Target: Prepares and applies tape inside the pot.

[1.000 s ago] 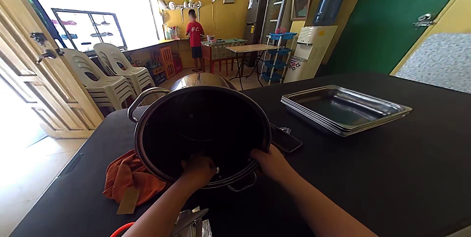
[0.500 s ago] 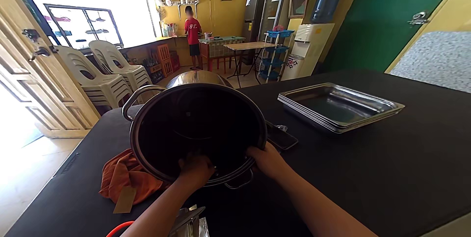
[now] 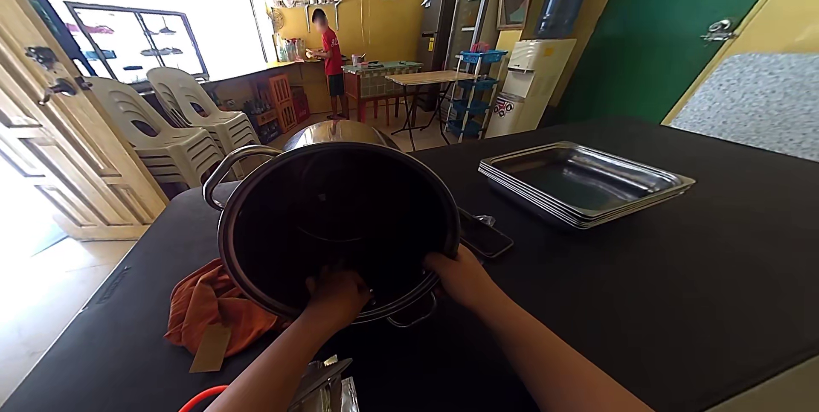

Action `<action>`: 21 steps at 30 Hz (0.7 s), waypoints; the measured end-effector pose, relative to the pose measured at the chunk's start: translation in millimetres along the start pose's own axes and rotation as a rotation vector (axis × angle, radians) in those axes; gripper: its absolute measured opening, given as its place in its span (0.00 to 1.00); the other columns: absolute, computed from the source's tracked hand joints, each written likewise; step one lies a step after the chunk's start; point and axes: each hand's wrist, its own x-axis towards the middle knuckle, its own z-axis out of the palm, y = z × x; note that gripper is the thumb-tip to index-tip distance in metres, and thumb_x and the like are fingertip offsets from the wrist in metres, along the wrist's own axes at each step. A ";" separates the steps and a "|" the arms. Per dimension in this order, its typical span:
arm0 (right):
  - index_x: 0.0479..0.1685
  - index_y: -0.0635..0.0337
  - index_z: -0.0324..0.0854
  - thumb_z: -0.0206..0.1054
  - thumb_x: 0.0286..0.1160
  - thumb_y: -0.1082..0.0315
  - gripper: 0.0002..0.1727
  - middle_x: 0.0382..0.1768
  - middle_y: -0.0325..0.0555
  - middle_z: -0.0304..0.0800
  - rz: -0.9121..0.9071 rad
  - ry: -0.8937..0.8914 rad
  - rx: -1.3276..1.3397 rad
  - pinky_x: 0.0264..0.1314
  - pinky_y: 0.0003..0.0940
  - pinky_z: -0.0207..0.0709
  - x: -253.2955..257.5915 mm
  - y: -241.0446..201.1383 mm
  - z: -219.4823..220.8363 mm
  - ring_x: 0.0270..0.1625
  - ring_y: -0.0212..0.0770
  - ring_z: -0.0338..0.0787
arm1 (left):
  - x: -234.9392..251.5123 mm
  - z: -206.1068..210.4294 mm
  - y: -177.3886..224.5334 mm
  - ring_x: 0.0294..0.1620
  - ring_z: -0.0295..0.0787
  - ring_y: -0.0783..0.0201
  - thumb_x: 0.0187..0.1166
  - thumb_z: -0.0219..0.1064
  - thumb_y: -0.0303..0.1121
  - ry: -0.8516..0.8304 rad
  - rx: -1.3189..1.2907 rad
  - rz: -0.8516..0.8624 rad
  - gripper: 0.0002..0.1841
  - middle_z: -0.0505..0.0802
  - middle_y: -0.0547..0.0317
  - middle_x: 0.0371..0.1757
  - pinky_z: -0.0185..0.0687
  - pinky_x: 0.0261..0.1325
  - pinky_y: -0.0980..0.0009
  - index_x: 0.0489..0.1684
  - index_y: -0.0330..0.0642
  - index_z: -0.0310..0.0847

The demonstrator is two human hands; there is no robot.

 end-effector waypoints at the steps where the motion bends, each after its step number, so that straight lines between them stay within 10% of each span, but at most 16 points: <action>1: 0.60 0.59 0.79 0.59 0.86 0.68 0.11 0.24 0.50 0.85 0.000 -0.001 0.002 0.21 0.31 0.78 -0.3 -0.1 -0.2 0.17 0.38 0.81 | 0.0 -0.1 0.6 0.95 0.47 0.50 0.86 0.63 0.47 0.000 0.001 -0.002 0.15 0.68 0.55 0.91 0.45 0.84 0.33 0.52 0.49 0.91; 21: 0.62 0.58 0.79 0.59 0.86 0.69 0.12 0.26 0.49 0.85 -0.009 0.007 0.010 0.22 0.31 0.78 0.7 0.1 -0.5 0.18 0.37 0.82 | -1.4 2.8 2.4 0.92 0.55 0.49 0.86 0.63 0.46 0.037 0.027 0.019 0.15 0.75 0.54 0.86 0.51 0.81 0.35 0.50 0.47 0.91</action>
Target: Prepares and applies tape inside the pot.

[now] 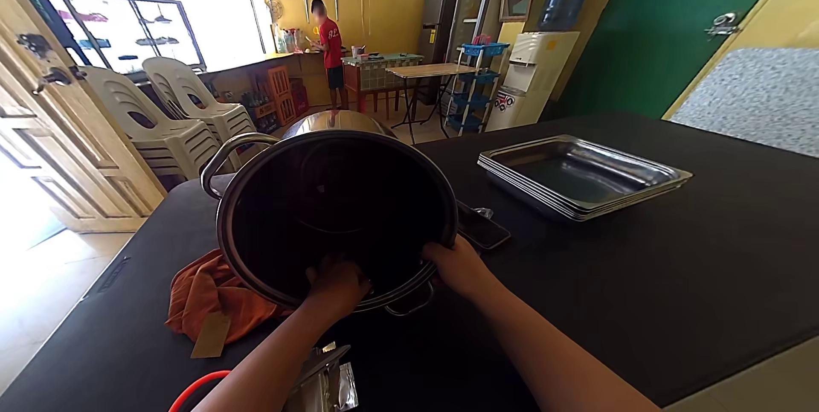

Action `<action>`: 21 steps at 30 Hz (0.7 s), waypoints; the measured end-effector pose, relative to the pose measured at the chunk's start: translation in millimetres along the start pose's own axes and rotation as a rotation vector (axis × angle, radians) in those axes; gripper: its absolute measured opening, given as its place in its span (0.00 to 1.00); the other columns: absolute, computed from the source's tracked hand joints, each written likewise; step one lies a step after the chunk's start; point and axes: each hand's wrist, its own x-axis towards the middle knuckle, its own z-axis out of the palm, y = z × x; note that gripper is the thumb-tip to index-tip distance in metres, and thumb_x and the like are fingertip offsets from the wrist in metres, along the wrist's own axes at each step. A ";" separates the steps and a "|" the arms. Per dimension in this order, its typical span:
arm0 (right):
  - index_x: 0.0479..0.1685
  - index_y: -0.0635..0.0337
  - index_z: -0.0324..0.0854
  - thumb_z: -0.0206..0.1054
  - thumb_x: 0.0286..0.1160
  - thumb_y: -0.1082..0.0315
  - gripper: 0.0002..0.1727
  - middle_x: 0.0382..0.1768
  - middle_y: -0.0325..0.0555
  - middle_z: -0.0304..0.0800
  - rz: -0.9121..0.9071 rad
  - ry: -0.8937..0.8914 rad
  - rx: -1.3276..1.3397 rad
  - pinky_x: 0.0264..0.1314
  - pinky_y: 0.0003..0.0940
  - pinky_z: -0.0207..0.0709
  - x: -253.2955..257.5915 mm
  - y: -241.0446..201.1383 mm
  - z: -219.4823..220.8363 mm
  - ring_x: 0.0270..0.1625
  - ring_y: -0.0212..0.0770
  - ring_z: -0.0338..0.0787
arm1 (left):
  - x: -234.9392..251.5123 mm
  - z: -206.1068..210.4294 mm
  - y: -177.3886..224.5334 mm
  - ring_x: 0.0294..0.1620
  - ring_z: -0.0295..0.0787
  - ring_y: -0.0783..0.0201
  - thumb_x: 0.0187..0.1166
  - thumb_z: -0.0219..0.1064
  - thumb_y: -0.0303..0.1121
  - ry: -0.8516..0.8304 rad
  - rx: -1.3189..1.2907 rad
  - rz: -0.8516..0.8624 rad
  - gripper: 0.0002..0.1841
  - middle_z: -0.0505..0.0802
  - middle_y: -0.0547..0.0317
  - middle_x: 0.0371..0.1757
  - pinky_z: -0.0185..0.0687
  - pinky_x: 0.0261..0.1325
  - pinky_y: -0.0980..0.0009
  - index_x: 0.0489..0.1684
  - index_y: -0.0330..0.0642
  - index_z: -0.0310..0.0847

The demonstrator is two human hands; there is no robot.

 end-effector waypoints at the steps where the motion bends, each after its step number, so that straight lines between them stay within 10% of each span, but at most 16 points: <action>1: 0.63 0.58 0.79 0.59 0.86 0.69 0.13 0.27 0.49 0.85 0.001 0.002 0.002 0.22 0.32 0.78 -0.1 0.4 0.2 0.18 0.37 0.82 | 0.1 0.4 -0.1 0.92 0.55 0.49 0.86 0.63 0.46 0.001 0.001 0.001 0.15 0.75 0.54 0.86 0.51 0.81 0.35 0.50 0.47 0.90; 21: 0.73 0.56 0.74 0.60 0.85 0.67 0.20 0.32 0.47 0.85 0.016 -0.049 -0.031 0.27 0.31 0.79 4.9 -0.5 -0.9 0.22 0.35 0.82 | 5.4 2.7 -2.3 0.95 0.48 0.52 0.84 0.60 0.48 -0.051 -0.007 -0.038 0.19 0.72 0.55 0.89 0.43 0.86 0.35 0.58 0.47 0.88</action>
